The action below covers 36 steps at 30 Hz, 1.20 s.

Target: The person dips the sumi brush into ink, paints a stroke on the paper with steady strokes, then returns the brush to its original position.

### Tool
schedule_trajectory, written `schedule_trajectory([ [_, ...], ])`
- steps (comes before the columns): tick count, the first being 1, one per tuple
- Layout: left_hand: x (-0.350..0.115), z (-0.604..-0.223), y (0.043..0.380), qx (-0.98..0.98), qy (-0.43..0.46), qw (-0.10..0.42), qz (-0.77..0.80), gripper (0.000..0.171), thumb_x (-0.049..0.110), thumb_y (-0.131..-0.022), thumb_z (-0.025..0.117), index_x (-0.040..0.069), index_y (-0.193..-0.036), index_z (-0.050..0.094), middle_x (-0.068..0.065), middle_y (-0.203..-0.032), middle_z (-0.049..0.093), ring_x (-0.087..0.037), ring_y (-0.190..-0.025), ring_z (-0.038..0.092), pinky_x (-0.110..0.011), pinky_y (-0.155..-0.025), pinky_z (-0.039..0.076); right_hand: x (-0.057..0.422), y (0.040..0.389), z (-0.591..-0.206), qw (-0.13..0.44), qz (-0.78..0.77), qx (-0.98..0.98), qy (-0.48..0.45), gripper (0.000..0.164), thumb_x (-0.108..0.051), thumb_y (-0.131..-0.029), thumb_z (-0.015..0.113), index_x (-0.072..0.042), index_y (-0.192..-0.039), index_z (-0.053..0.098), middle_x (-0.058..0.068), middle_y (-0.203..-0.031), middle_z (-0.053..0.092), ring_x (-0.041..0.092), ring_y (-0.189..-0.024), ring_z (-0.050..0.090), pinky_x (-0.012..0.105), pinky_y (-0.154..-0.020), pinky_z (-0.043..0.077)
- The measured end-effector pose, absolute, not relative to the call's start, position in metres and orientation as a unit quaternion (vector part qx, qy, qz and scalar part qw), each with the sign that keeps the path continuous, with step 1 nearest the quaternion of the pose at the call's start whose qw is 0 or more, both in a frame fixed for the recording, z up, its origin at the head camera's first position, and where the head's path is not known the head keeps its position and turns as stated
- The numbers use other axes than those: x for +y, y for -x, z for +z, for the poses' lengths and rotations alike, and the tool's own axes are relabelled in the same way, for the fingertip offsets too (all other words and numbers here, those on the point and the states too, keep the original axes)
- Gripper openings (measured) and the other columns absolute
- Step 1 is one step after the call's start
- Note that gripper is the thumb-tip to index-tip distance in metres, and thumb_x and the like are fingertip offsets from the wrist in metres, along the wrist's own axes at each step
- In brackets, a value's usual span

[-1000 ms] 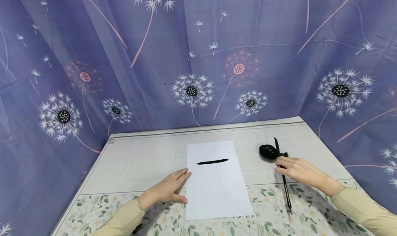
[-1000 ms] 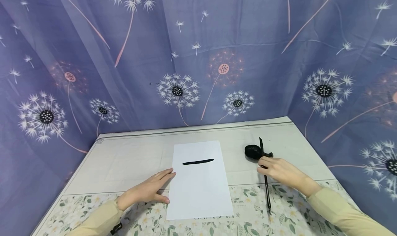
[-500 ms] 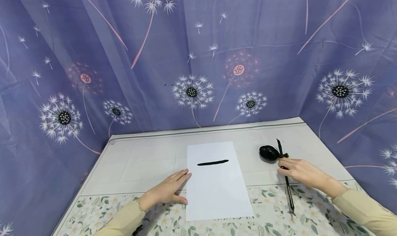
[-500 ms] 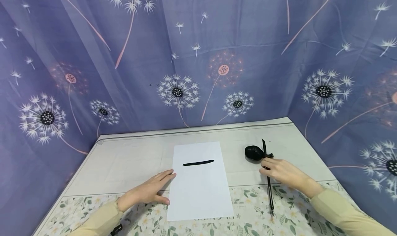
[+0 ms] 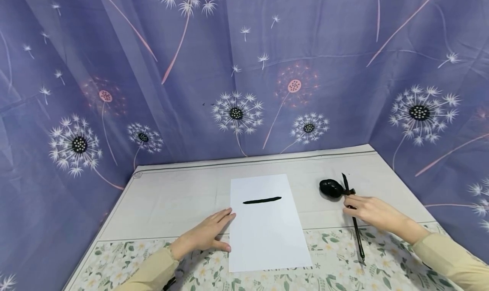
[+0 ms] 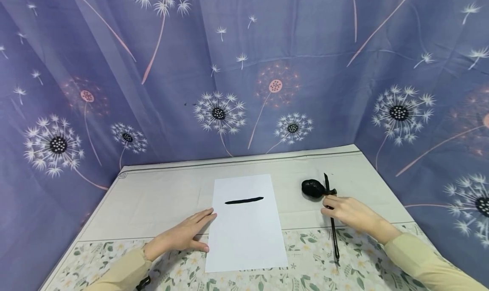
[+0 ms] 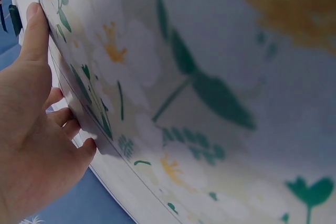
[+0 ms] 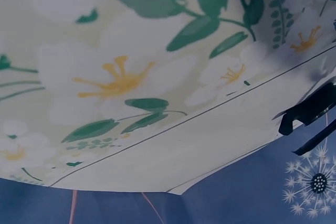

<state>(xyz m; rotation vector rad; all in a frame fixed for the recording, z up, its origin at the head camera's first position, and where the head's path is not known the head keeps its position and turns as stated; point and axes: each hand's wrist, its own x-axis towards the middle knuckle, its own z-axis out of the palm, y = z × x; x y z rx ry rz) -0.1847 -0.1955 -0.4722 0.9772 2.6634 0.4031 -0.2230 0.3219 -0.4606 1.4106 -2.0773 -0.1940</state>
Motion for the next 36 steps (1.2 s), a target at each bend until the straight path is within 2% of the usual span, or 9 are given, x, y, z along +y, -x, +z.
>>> schedule_trajectory([
  [5, -0.197, -0.474, 0.185, 0.920, -0.338, 0.138, 0.144, 0.098, 0.056, -0.081, 0.066, 0.007, -0.154, 0.023, -0.018, -0.161, 0.018, -0.036, -0.148, 0.021, -0.053, -0.118, 0.026, 0.323, 0.224, -0.463, 0.300, -0.072, -0.789, -0.532, 0.067, 0.001, -0.097, -0.001, -0.016, -0.085, 0.063, 0.004, -0.092, 0.064, 0.021, -0.083, 0.064, 0.029, -0.055, 0.056],
  [15, -0.196, -0.473, 0.186, 0.920, -0.336, 0.138, 0.150, 0.098, 0.056, -0.081, 0.067, 0.007, -0.154, 0.023, -0.018, -0.161, 0.018, -0.036, -0.148, 0.021, -0.055, -0.117, 0.026, 0.325, 0.226, -0.466, 0.298, -0.072, -0.789, -0.532, 0.064, -0.002, -0.102, 0.001, -0.015, -0.084, 0.061, 0.001, -0.089, 0.061, 0.017, -0.079, 0.061, 0.023, -0.051, 0.051],
  [18, -0.196, -0.472, 0.185, 0.920, -0.336, 0.138, 0.149, 0.097, 0.055, -0.081, 0.067, 0.007, -0.154, 0.023, -0.019, -0.160, 0.018, -0.036, -0.148, 0.021, -0.055, -0.117, 0.026, 0.326, 0.226, -0.466, 0.288, -0.073, -0.793, -0.532, 0.050, 0.006, -0.098, 0.017, -0.015, -0.086, 0.061, 0.001, -0.090, 0.060, 0.017, -0.080, 0.060, 0.024, -0.052, 0.052],
  [22, -0.196, -0.472, 0.184, 0.920, -0.335, 0.136, 0.149, 0.097, 0.055, -0.081, 0.067, 0.007, -0.154, 0.023, -0.018, -0.160, 0.019, -0.036, -0.148, 0.021, -0.055, -0.117, 0.026, 0.327, 0.226, -0.467, 0.281, -0.074, -0.795, -0.532, 0.039, 0.006, -0.088, 0.030, -0.015, -0.087, 0.062, 0.001, -0.092, 0.061, 0.016, -0.082, 0.060, 0.025, -0.054, 0.052],
  [25, -0.196, -0.471, 0.184, 0.921, -0.334, 0.135, 0.150, 0.097, 0.055, -0.081, 0.067, 0.007, -0.154, 0.024, -0.018, -0.160, 0.019, -0.036, -0.148, 0.021, -0.055, -0.117, 0.026, 0.328, 0.227, -0.469, 0.281, -0.075, -0.795, -0.533, 0.044, 0.006, -0.091, 0.024, -0.016, -0.087, 0.062, 0.000, -0.092, 0.061, 0.015, -0.082, 0.059, 0.024, -0.054, 0.052],
  [27, -0.196, -0.472, 0.184, 0.921, -0.333, 0.136, 0.151, 0.097, 0.055, -0.081, 0.067, 0.007, -0.154, 0.024, -0.018, -0.160, 0.019, -0.036, -0.148, 0.021, -0.055, -0.117, 0.026, 0.328, 0.227, -0.469, 0.279, -0.073, -0.795, -0.533, 0.042, 0.005, -0.089, 0.026, -0.016, -0.087, 0.062, 0.000, -0.092, 0.060, 0.015, -0.081, 0.058, 0.024, -0.053, 0.051],
  [31, -0.197, -0.472, 0.184, 0.920, -0.334, 0.138, 0.154, 0.097, 0.055, -0.082, 0.067, 0.007, -0.154, 0.023, -0.018, -0.161, 0.018, -0.036, -0.148, 0.021, -0.055, -0.117, 0.026, 0.328, 0.227, -0.471, 0.275, -0.068, -0.797, -0.534, 0.056, 0.003, -0.099, 0.011, -0.017, -0.086, 0.062, -0.001, -0.091, 0.059, 0.014, -0.080, 0.057, 0.022, -0.051, 0.049],
  [34, -0.197, -0.474, 0.184, 0.920, -0.333, 0.138, 0.153, 0.097, 0.056, -0.082, 0.066, 0.007, -0.154, 0.023, -0.018, -0.161, 0.018, -0.036, -0.148, 0.020, -0.055, -0.117, 0.025, 0.328, 0.227, -0.472, 0.276, -0.066, -0.798, -0.531, 0.066, -0.004, -0.102, 0.000, -0.019, -0.084, 0.061, -0.003, -0.089, 0.058, 0.011, -0.079, 0.055, 0.020, -0.050, 0.048],
  [36, -0.198, -0.475, 0.184, 0.920, -0.333, 0.138, 0.154, 0.097, 0.056, -0.082, 0.066, 0.008, -0.154, 0.023, -0.017, -0.161, 0.018, -0.035, -0.148, 0.020, -0.055, -0.117, 0.026, 0.327, 0.227, -0.472, 0.276, -0.064, -0.800, -0.529, 0.066, -0.004, -0.101, -0.001, -0.019, -0.083, 0.060, -0.004, -0.089, 0.058, 0.010, -0.078, 0.055, 0.019, -0.049, 0.047],
])
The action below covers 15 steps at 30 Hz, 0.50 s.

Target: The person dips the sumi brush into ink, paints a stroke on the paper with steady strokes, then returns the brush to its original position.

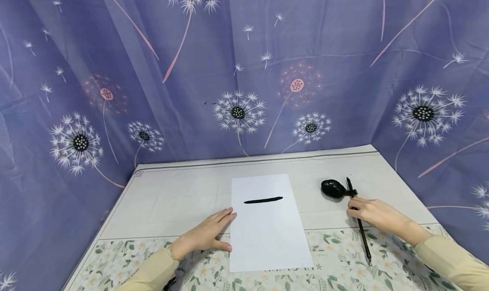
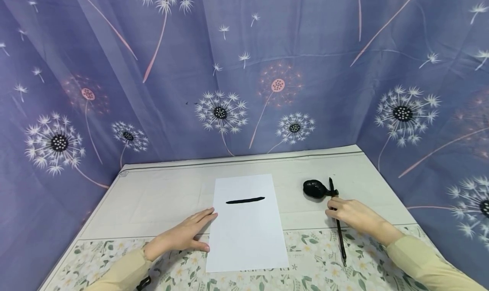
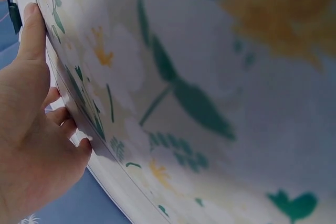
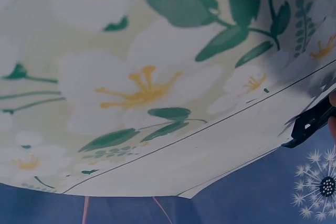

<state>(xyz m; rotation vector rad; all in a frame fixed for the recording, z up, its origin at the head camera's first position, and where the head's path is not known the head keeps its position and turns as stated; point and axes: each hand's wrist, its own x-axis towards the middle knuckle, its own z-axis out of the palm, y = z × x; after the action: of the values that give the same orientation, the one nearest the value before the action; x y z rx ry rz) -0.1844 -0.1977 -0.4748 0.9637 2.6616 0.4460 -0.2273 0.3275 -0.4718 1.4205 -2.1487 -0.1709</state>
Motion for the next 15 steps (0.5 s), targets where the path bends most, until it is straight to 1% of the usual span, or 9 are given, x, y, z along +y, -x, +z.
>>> schedule_trajectory([
  [3, -0.1980, -0.4764, 0.1846, 0.920, -0.333, 0.139, 0.153, 0.097, 0.058, -0.082, 0.065, 0.008, -0.154, 0.023, -0.017, -0.161, 0.017, -0.035, -0.148, 0.020, -0.055, -0.117, 0.026, 0.3278, 0.2263, -0.4715, 0.274, -0.064, -0.803, -0.526, 0.060, 0.002, -0.097, 0.005, -0.018, -0.083, 0.060, -0.004, -0.089, 0.057, 0.010, -0.078, 0.054, 0.019, -0.049, 0.047],
  [5, -0.1981, -0.4770, 0.1847, 0.920, -0.333, 0.139, 0.154, 0.097, 0.058, -0.082, 0.065, 0.009, -0.154, 0.023, -0.017, -0.161, 0.017, -0.035, -0.148, 0.020, -0.055, -0.117, 0.026, 0.3282, 0.2257, -0.4715, 0.265, -0.063, -0.806, -0.526, 0.048, 0.008, -0.092, 0.020, -0.018, -0.084, 0.060, -0.004, -0.090, 0.057, 0.010, -0.078, 0.053, 0.019, -0.049, 0.047],
  [7, -0.1982, -0.4771, 0.1847, 0.919, -0.334, 0.139, 0.155, 0.097, 0.058, -0.082, 0.065, 0.008, -0.154, 0.023, -0.017, -0.161, 0.017, -0.035, -0.148, 0.019, -0.055, -0.117, 0.026, 0.3290, 0.2248, -0.4714, 0.251, -0.061, -0.810, -0.526, 0.037, 0.014, -0.081, 0.041, -0.017, -0.086, 0.061, -0.003, -0.091, 0.057, 0.011, -0.079, 0.053, 0.020, -0.049, 0.046],
  [8, -0.1981, -0.4770, 0.1847, 0.919, -0.335, 0.139, 0.156, 0.097, 0.057, -0.082, 0.065, 0.008, -0.154, 0.023, -0.017, -0.161, 0.017, -0.035, -0.148, 0.019, -0.055, -0.117, 0.026, 0.3294, 0.2245, -0.4716, 0.245, -0.060, -0.813, -0.526, 0.036, 0.016, -0.074, 0.052, -0.016, -0.087, 0.061, -0.002, -0.092, 0.057, 0.012, -0.079, 0.053, 0.020, -0.049, 0.046],
  [10, -0.1981, -0.4767, 0.1847, 0.918, -0.336, 0.138, 0.158, 0.097, 0.057, -0.082, 0.066, 0.008, -0.154, 0.023, -0.017, -0.161, 0.017, -0.036, -0.148, 0.020, -0.056, -0.117, 0.026, 0.3304, 0.2243, -0.4720, 0.235, -0.058, -0.817, -0.524, 0.045, 0.017, -0.058, 0.067, -0.016, -0.087, 0.061, -0.001, -0.092, 0.057, 0.012, -0.080, 0.054, 0.021, -0.048, 0.045],
  [11, -0.1981, -0.4767, 0.1847, 0.918, -0.337, 0.138, 0.159, 0.097, 0.057, -0.082, 0.066, 0.008, -0.154, 0.023, -0.018, -0.161, 0.017, -0.036, -0.148, 0.020, -0.056, -0.117, 0.026, 0.3308, 0.2243, -0.4722, 0.231, -0.056, -0.818, -0.524, 0.049, 0.018, -0.054, 0.071, -0.016, -0.088, 0.061, -0.001, -0.093, 0.057, 0.013, -0.080, 0.054, 0.021, -0.048, 0.045],
  [13, -0.1983, -0.4767, 0.1847, 0.917, -0.339, 0.138, 0.161, 0.097, 0.056, -0.082, 0.066, 0.007, -0.154, 0.023, -0.018, -0.161, 0.017, -0.036, -0.148, 0.020, -0.056, -0.117, 0.026, 0.3315, 0.2246, -0.4727, 0.230, -0.056, -0.818, -0.524, 0.049, 0.018, -0.054, 0.070, -0.015, -0.088, 0.061, 0.000, -0.093, 0.057, 0.013, -0.080, 0.054, 0.021, -0.048, 0.045],
  [14, -0.1985, -0.4768, 0.1847, 0.917, -0.339, 0.138, 0.160, 0.097, 0.056, -0.082, 0.066, 0.007, -0.154, 0.023, -0.018, -0.161, 0.017, -0.036, -0.148, 0.020, -0.056, -0.117, 0.026, 0.3317, 0.2249, -0.4730, 0.233, -0.057, -0.817, -0.524, 0.042, 0.019, -0.064, 0.064, -0.015, -0.088, 0.061, -0.001, -0.093, 0.057, 0.013, -0.080, 0.054, 0.021, -0.048, 0.045],
  [15, -0.1988, -0.4770, 0.1847, 0.917, -0.340, 0.137, 0.160, 0.097, 0.056, -0.082, 0.066, 0.007, -0.154, 0.023, -0.018, -0.161, 0.017, -0.036, -0.148, 0.020, -0.056, -0.117, 0.026, 0.3319, 0.2251, -0.4732, 0.233, -0.056, -0.817, -0.525, 0.040, 0.018, -0.067, 0.060, -0.015, -0.088, 0.061, -0.001, -0.094, 0.057, 0.013, -0.080, 0.054, 0.021, -0.048, 0.046],
])
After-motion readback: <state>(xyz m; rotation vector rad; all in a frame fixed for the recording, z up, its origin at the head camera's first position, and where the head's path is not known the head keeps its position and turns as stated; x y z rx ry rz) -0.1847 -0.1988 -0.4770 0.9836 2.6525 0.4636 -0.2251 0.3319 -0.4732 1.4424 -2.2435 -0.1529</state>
